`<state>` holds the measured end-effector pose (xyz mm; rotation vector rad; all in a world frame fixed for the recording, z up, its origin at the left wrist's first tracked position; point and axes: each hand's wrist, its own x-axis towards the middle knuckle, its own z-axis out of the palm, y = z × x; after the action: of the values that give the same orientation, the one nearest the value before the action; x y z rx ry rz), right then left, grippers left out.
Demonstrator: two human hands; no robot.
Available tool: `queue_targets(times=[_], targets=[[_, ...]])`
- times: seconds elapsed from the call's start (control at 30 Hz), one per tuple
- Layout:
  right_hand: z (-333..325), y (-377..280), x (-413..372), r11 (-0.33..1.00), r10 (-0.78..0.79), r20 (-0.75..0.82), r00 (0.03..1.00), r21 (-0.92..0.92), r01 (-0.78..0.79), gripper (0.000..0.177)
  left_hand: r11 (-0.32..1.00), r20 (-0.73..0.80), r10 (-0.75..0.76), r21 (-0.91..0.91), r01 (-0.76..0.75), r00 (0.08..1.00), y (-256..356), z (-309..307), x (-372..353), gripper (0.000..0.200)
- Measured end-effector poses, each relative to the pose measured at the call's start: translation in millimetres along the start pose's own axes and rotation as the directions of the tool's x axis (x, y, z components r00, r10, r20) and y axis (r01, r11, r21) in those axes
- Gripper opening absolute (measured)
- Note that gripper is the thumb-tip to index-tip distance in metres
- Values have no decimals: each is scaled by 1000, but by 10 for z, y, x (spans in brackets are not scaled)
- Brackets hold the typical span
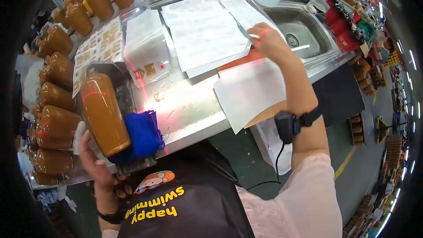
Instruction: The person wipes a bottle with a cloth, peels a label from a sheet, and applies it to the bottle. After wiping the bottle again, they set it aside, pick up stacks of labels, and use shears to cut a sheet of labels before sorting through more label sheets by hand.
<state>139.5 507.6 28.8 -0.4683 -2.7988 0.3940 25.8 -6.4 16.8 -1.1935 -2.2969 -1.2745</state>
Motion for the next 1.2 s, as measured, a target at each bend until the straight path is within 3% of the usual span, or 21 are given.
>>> queue_targets(times=[0.03, 0.07, 0.1, 0.17, 0.23, 0.3, 0.37, 0.43, 0.63, 0.67, 0.87, 1.2], targets=[[44, -204, 11, 997, -60, 19, 998, 49, 59, 23, 995, 23, -59, -78, 61, 998, 110, -47, 59, 60], [105, -363, 33, 988, -125, 31, 992, 95, 121, 23, 968, 228, -143, -170, 184, 963, 336, -151, 251, 55], [155, -444, 60, 983, -157, 85, 984, 106, 147, 25, 920, 423, -193, -237, 314, 885, 557, -164, 484, 50], [187, -622, 115, 974, -166, 117, 979, 176, 144, 24, 769, 667, -205, -343, 539, 717, 856, 170, 923, 41], [182, -624, 172, 973, -174, 132, 976, 175, 150, 24, 556, 670, -284, -468, 687, 686, 944, 740, 1026, 38], [173, -618, 204, 963, -225, 112, 968, 173, 204, 24, 268, 621, -472, -575, 773, 626, 975, 1253, 1077, 30], [163, -610, 200, 941, -308, 54, 950, 168, 295, 26, 9, 653, -629, -537, 844, 422, 706, 1799, 1169, 21], [135, -641, 182, 936, -313, 70, 947, 190, 295, 29, -62, 618, -696, -560, 826, 367, 620, 2091, 1247, 13], [188, -699, 198, 940, -281, 165, 945, 244, 237, 28, 49, 595, -697, -519, 854, 401, 438, 2264, 1332, 13], [223, -672, 222, 922, -348, 143, 927, 230, 311, 25, 67, 584, -683, -548, 834, 439, 436, 2256, 1321, 14], [306, -835, 367, 923, -356, 284, 890, 256, 287, 16, 76, 631, -558, -607, 791, 538, 376, 2192, 1341, 14], [333, -1042, 435, 928, -333, 414, 847, 305, 216, 10, 77, 625, -554, -619, 782, 550, 381, 2154, 1346, 13]])
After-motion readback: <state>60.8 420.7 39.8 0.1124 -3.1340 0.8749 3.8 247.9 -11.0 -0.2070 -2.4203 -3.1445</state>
